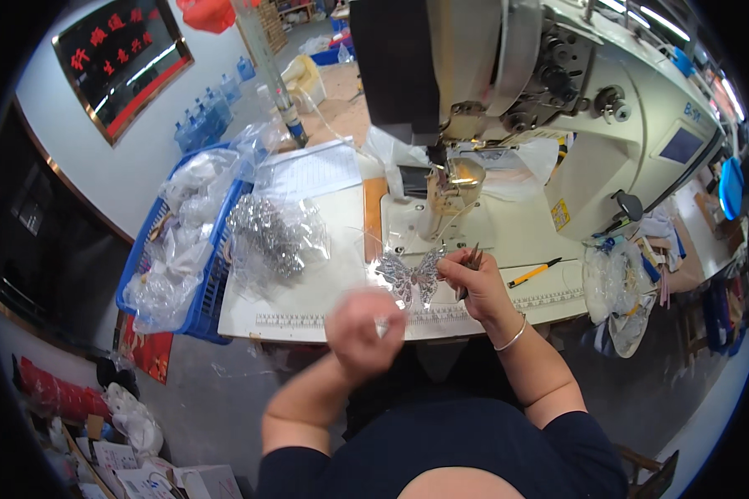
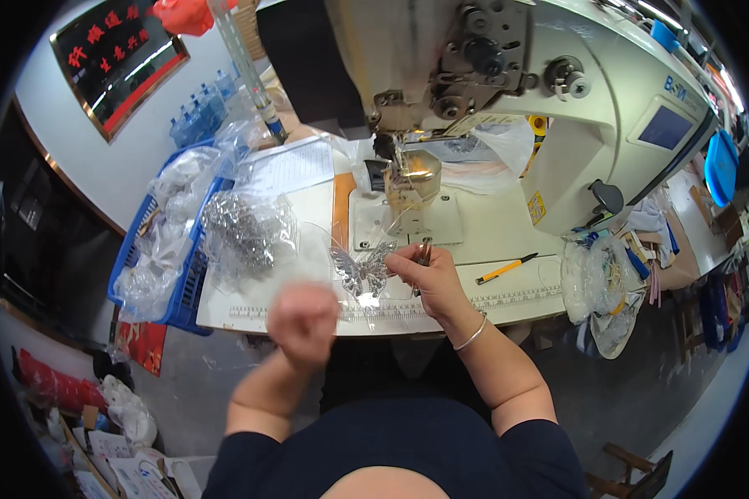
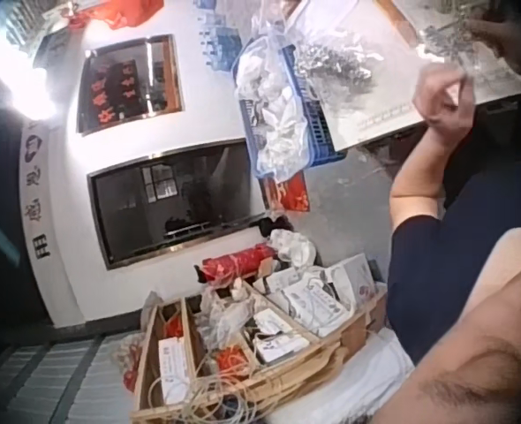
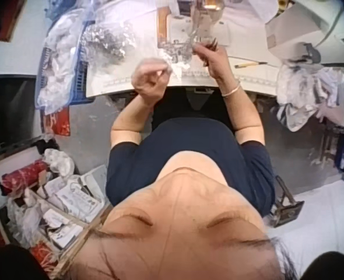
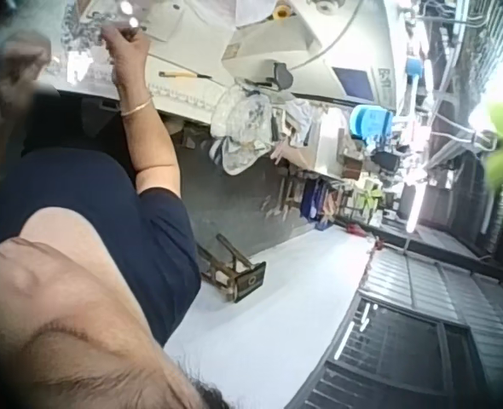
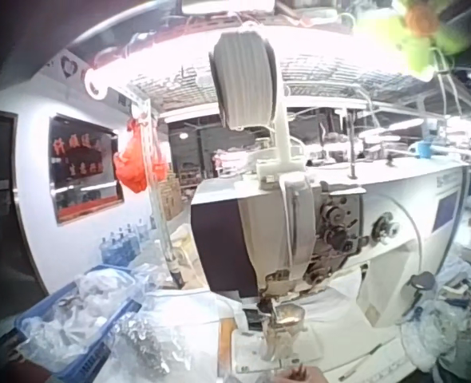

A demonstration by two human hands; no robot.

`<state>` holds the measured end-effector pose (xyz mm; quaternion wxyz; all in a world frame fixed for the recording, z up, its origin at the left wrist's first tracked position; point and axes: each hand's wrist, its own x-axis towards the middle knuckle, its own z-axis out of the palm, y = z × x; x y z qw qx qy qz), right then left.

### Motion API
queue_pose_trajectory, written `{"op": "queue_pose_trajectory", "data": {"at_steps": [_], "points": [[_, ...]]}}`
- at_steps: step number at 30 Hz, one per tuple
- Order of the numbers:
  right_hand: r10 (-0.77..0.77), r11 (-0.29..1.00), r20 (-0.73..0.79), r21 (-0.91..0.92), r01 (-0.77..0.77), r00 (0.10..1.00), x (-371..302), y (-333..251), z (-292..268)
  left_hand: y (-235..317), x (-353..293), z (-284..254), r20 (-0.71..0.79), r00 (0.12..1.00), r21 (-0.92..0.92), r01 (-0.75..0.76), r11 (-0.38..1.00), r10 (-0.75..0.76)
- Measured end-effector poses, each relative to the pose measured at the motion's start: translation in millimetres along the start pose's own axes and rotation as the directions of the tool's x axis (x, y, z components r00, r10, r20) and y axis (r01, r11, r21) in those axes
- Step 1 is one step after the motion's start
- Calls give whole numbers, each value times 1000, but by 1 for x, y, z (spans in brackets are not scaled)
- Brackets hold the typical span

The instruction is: The person uses a sewing machine to stitch small, shiny, silver decorative items. They repeatedly place the item under the needle, operate the machine to sew it, and then remove it. The person also uses scissors to trim threads from the finished pieces.

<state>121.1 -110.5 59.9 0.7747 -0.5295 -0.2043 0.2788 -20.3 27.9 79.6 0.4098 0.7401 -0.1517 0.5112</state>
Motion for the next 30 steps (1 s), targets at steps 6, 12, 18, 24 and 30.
{"op": "queue_pose_trajectory", "data": {"at_steps": [6,12,18,24,30], "points": [[21,997,34,69,-23,999,2,-9,9,-4,-68,61,254,594,-941,335,-52,-764],[-33,995,49,-91,37,998,-7,-13,11,-12,-41,70,94,652,-970,230,79,-752],[-18,994,20,-104,20,1000,-3,-6,6,-13,-39,72,58,546,-941,311,137,-836],[-30,991,33,-128,34,999,0,-1,5,-16,-39,72,50,505,-938,320,133,-862],[-25,986,40,-161,31,999,2,4,3,-23,-40,71,11,446,-935,323,149,-895]]}}
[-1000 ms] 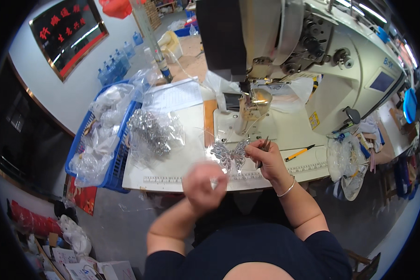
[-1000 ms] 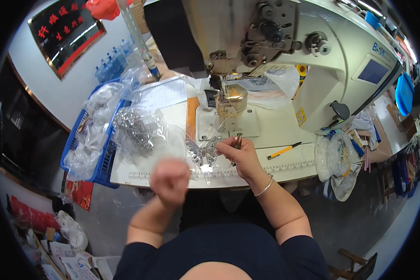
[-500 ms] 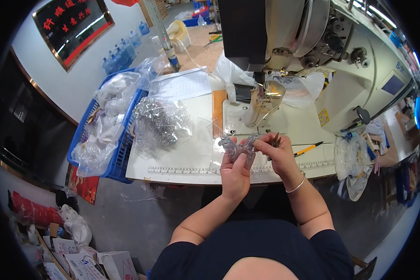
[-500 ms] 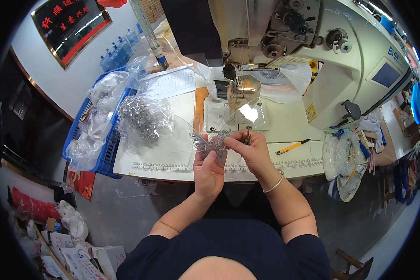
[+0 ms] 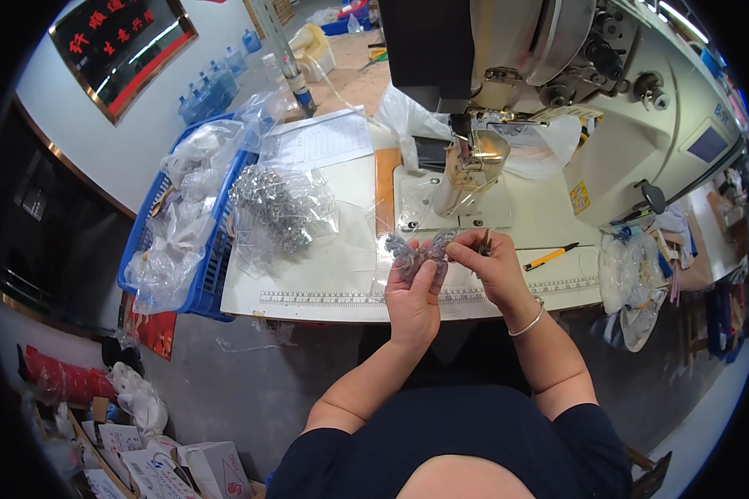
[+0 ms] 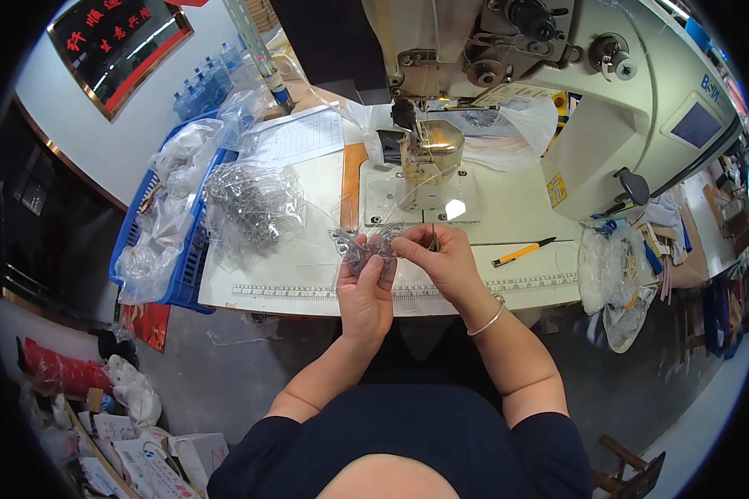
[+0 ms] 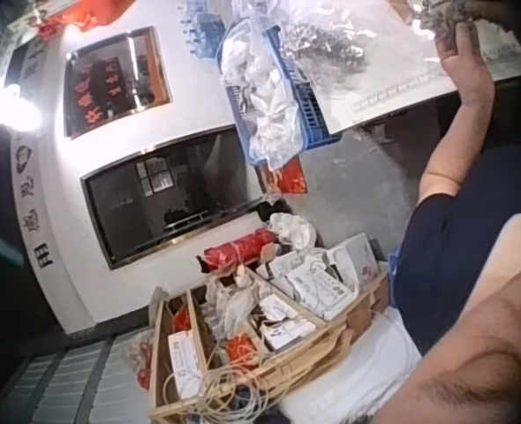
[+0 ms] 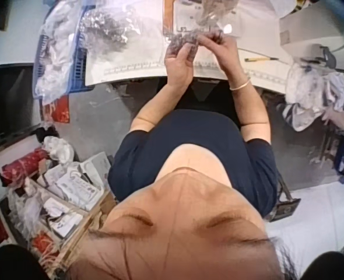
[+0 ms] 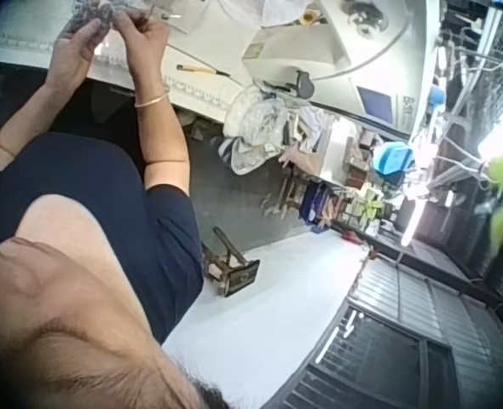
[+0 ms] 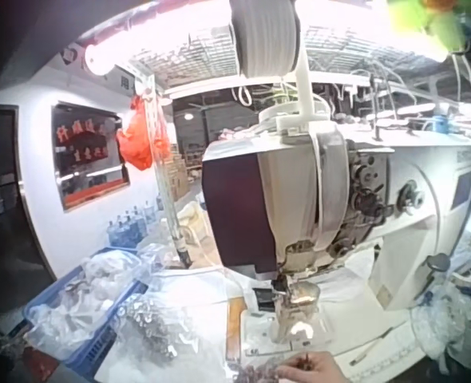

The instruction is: The person uses a sewing machine to stitch small, shiny, silver decorative items. They repeatedly place the item under the needle, operate the machine to sew it, and then remove it. The person also uses scissors to trim threads from the finished pieces.

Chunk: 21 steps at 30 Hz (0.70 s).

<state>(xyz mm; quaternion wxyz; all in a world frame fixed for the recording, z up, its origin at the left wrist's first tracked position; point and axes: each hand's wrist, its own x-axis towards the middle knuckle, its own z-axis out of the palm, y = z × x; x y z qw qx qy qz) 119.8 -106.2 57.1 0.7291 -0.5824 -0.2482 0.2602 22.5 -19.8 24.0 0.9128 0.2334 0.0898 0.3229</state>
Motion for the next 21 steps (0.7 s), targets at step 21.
{"op": "queue_pose_trajectory", "data": {"at_steps": [21], "points": [[-128,974,-133,-202,99,983,-8,12,-9,4,4,-4,-57,998,20,-11,1000,12]]}}
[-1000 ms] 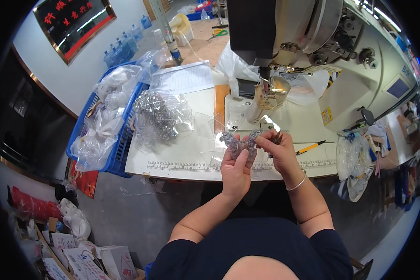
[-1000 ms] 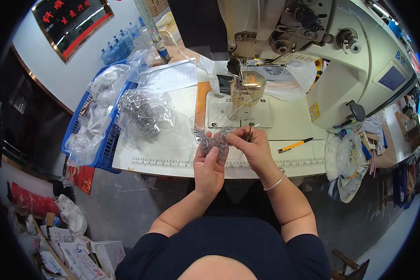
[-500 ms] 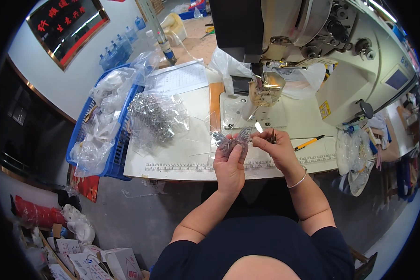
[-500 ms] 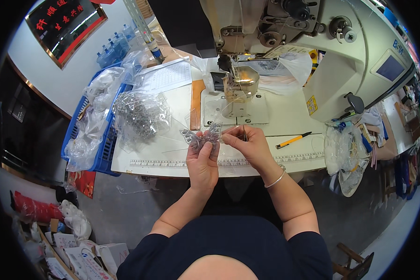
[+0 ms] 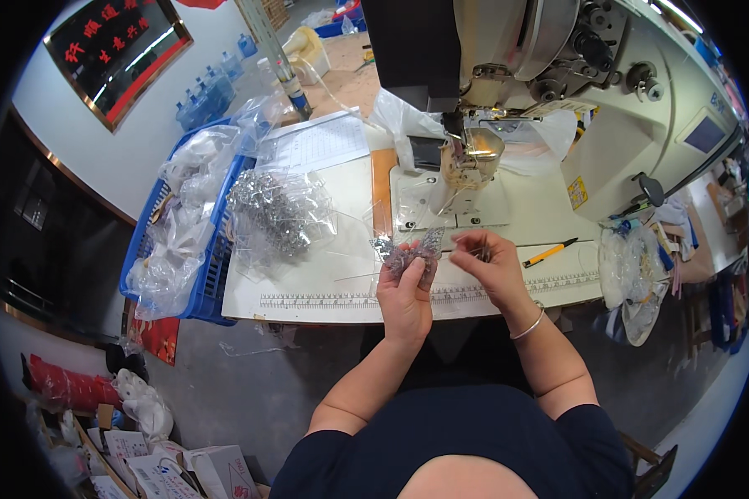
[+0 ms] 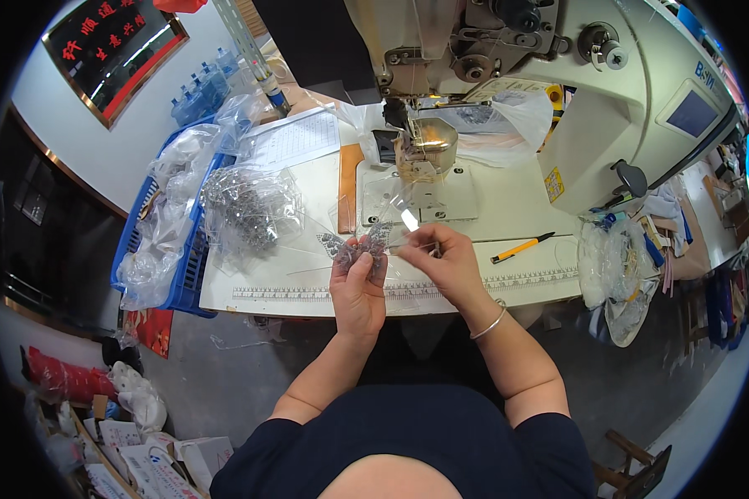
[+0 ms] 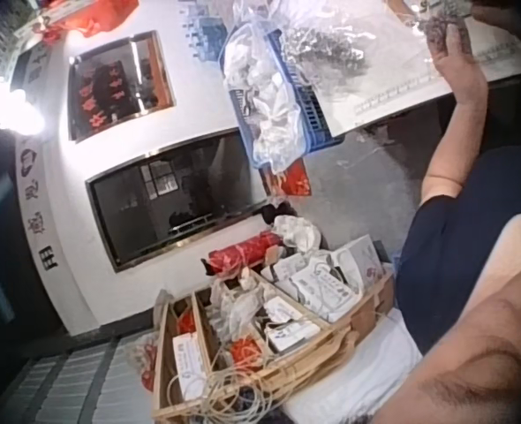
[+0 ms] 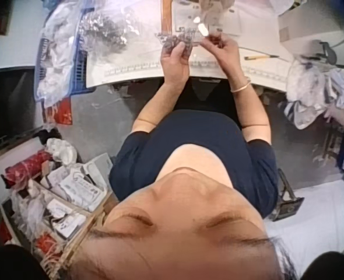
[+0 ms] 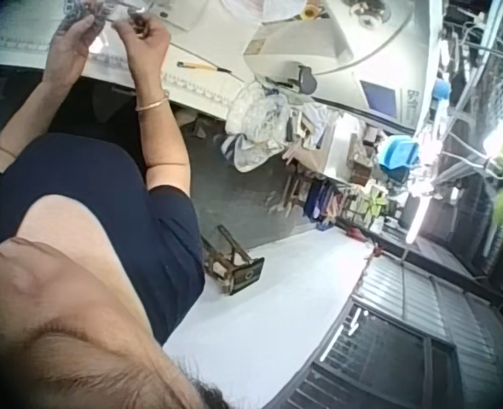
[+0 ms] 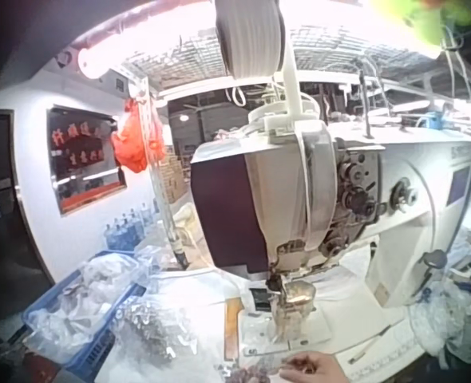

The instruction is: The person uses a sewing machine to stitch small, shiny, silver decorative items. They repeatedly place the item under the needle, operate the machine to sew it, and then remove it. The person also uses scissors to trim threads from the finished pieces.

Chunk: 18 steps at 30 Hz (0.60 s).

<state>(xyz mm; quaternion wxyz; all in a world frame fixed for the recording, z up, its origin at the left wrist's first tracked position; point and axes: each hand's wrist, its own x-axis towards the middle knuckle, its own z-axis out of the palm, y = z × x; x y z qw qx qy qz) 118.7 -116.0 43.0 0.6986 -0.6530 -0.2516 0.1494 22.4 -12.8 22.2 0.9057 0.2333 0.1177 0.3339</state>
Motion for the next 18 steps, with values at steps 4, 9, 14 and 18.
{"op": "queue_pose_trajectory", "data": {"at_steps": [4,9,14,18], "points": [[-261,964,-377,-142,223,889,-3,-3,-10,8,5,-7,12,1000,58,26,998,-27],[-79,992,-378,61,110,923,-13,7,-20,8,1,1,-20,1000,-9,9,1000,-9],[206,867,15,460,-190,978,-41,26,29,-9,3,2,-25,999,-17,-23,1000,22],[100,900,-177,435,-13,979,-30,24,50,-15,2,8,-11,1000,-15,-27,1000,27]]}}
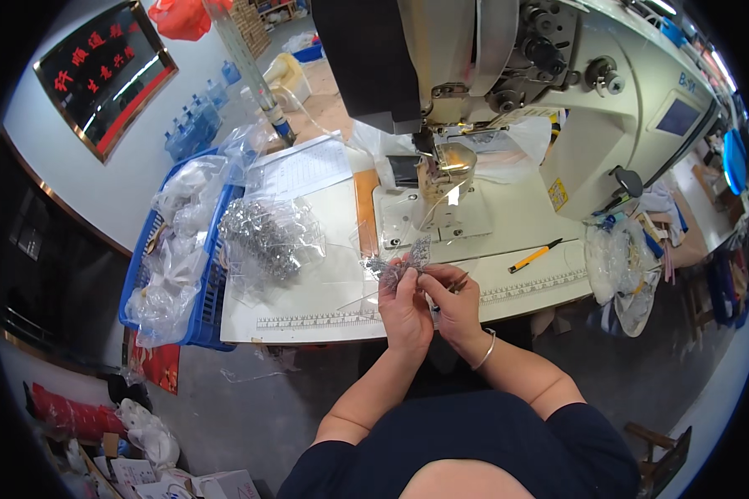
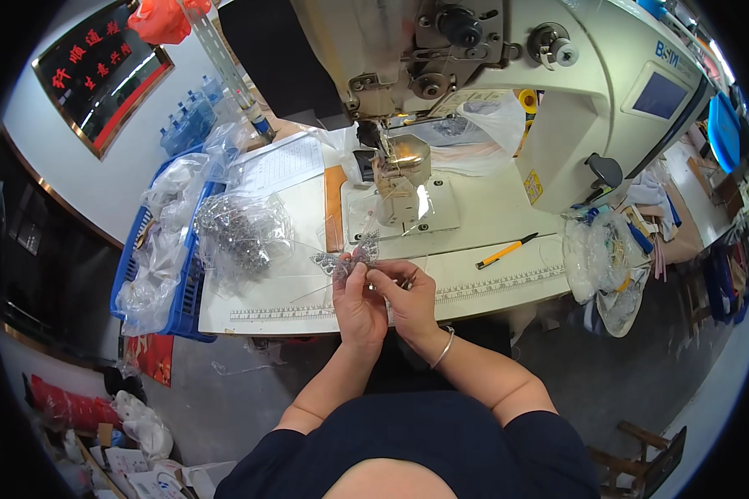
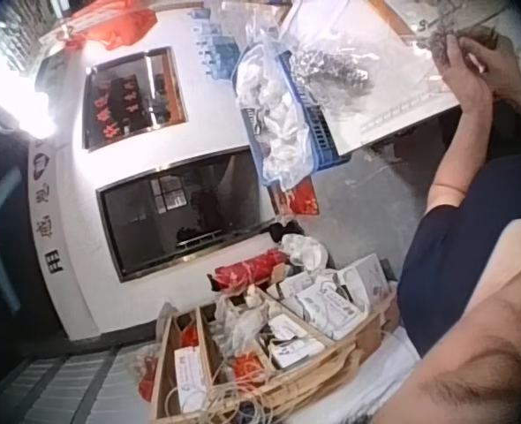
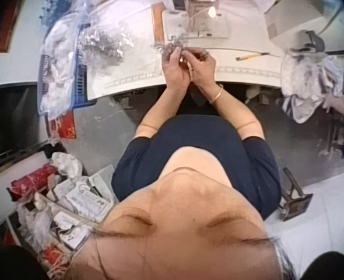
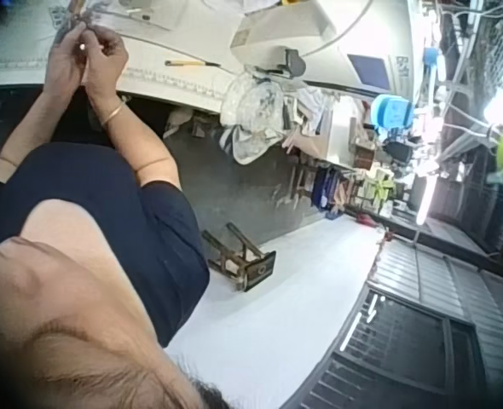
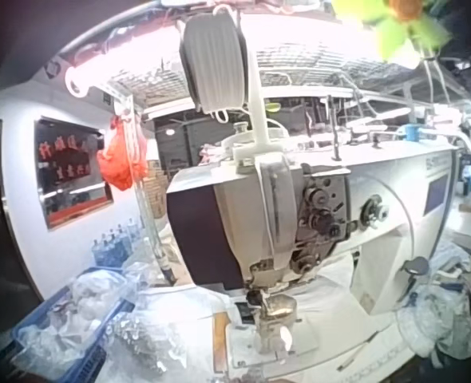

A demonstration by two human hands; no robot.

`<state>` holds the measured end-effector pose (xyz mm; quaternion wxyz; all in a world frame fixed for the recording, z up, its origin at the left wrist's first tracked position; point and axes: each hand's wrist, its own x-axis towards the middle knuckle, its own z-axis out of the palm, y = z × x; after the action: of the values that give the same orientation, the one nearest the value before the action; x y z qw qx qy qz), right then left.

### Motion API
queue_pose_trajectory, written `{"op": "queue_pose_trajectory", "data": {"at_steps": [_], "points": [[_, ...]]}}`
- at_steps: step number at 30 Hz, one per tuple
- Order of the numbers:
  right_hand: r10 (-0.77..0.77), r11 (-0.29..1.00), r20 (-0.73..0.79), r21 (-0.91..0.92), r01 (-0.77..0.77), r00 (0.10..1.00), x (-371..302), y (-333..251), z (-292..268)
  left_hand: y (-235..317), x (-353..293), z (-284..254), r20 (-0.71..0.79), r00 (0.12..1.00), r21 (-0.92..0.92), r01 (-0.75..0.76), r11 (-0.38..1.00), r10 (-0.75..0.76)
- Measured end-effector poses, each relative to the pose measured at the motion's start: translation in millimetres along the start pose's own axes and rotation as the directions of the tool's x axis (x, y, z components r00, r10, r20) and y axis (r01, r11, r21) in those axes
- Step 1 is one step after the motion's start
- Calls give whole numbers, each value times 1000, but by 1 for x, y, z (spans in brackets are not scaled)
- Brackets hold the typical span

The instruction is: The person uses a sewing machine to stitch small, shiny, silver decorative items. They repeatedly place the item under the needle, operate the machine to sew it, and then remove it. The person also uses scissors to trim threads from the finished pieces.

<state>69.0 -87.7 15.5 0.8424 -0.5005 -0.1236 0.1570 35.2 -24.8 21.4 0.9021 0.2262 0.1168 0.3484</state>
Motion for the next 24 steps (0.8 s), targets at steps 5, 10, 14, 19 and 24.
{"op": "queue_pose_trajectory", "data": {"at_steps": [5,10,14,19,24], "points": [[-109,992,-3,61,109,994,5,-3,8,-5,2,-3,-10,1000,-51,11,999,-11],[-108,990,-25,89,110,994,4,0,0,-7,-4,2,-41,998,-16,36,999,-36],[-119,988,-31,99,121,992,2,0,-4,-12,-5,-2,0,999,7,41,999,-41],[-48,992,37,122,43,998,10,-22,-21,-5,1,-40,507,862,460,-270,846,0],[88,993,235,61,-105,968,13,-58,-39,19,21,-7,527,725,174,419,891,-444]]}}
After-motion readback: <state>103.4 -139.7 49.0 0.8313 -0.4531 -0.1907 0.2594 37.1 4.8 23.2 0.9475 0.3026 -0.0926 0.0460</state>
